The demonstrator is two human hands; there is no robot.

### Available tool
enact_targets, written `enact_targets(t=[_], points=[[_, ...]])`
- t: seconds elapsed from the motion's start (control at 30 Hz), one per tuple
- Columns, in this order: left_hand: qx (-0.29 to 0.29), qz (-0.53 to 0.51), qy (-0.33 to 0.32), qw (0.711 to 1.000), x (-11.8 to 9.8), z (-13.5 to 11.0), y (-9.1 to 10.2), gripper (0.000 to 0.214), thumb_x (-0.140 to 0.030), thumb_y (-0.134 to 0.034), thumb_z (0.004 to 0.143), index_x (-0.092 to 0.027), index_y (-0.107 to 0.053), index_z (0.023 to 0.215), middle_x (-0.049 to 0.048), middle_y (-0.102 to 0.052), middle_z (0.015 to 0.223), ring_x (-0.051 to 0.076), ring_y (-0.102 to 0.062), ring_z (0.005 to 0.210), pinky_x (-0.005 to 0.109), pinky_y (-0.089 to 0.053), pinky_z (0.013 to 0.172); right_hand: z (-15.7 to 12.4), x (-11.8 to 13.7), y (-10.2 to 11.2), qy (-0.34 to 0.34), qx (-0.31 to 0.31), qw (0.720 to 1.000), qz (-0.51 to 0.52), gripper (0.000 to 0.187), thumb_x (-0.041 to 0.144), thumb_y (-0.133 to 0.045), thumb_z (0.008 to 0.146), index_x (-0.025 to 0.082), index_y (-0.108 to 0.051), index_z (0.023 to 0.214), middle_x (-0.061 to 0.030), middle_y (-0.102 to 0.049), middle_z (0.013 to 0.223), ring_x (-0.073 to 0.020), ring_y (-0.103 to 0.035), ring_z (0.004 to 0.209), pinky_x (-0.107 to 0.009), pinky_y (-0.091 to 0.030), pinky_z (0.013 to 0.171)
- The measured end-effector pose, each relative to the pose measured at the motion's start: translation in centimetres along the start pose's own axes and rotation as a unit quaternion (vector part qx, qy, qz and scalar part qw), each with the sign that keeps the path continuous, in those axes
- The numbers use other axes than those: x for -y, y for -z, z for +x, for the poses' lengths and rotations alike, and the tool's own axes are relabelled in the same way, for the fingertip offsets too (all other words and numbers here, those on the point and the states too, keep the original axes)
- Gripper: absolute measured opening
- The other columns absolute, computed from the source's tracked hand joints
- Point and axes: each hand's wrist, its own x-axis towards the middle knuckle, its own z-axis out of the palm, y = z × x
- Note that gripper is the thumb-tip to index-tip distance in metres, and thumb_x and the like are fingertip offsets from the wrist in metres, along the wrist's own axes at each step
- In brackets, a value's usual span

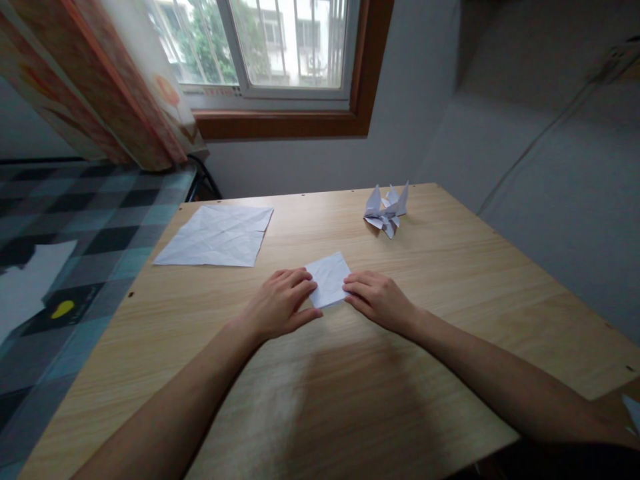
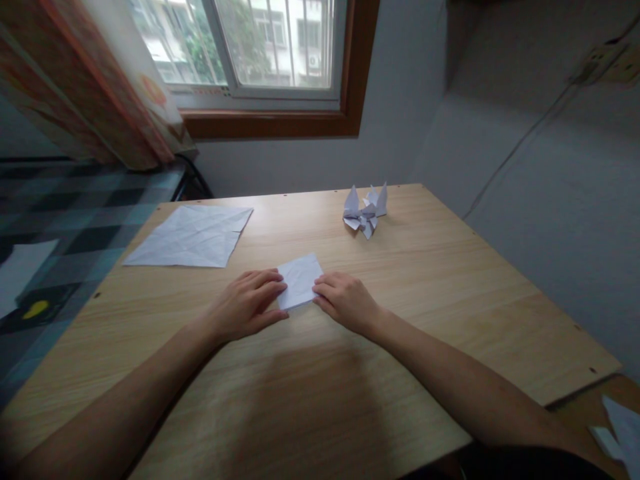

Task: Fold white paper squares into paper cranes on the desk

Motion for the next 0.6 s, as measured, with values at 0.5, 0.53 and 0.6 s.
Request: enact_targets(t=[0.5, 0.53, 0.6], points=[[-0.036, 0.007, -0.021, 0.999, 0.12, -0.07, -0.11, 0.037, -0.051, -0.054, 0.094, -0.018, -0.065, 0.106, 0.0121, -0.069, 0.114, 0.03, -0.063, 0.114, 0.047, -0.051, 0.093, -0.04, -0.05, -0.15, 0.014, -0.048, 0.998, -0.035, 0.015, 0.018, -0.054, 0.097, 0.018, -0.066, 0.088, -0.0097, -0.074, 0.092, -0.0221, -0.068, 0.087, -0.034, -0.053, 0.08], [-0.038, 0.007, -0.022, 0.999, 0.12, -0.07, -0.14, 0.033, -0.046, -0.054, 0.095, -0.018, -0.065, 0.105, 0.0116, -0.069, 0.113, 0.029, -0.063, 0.113, 0.046, -0.051, 0.093, -0.04, -0.02, -0.12, 0.016, -0.049, 0.998, -0.035, 0.016, 0.018, -0.053, 0.097, 0.018, -0.066, 0.087, -0.0097, -0.074, 0.091, -0.0221, -0.067, 0.086, -0.034, -0.053, 0.079], [-0.047, 0.008, -0.026, 0.999, 0.13, -0.05, -0.25, 0.024, -0.036, -0.051, 0.097, -0.017, -0.066, 0.103, 0.01, -0.07, 0.109, 0.027, -0.065, 0.11, 0.044, -0.052, 0.092, -0.04, 0.02, -0.07, 0.02, -0.049, 0.998, -0.035, 0.016, 0.018, -0.053, 0.097, 0.018, -0.065, 0.087, -0.0098, -0.073, 0.09, -0.0221, -0.067, 0.086, -0.034, -0.052, 0.079]])
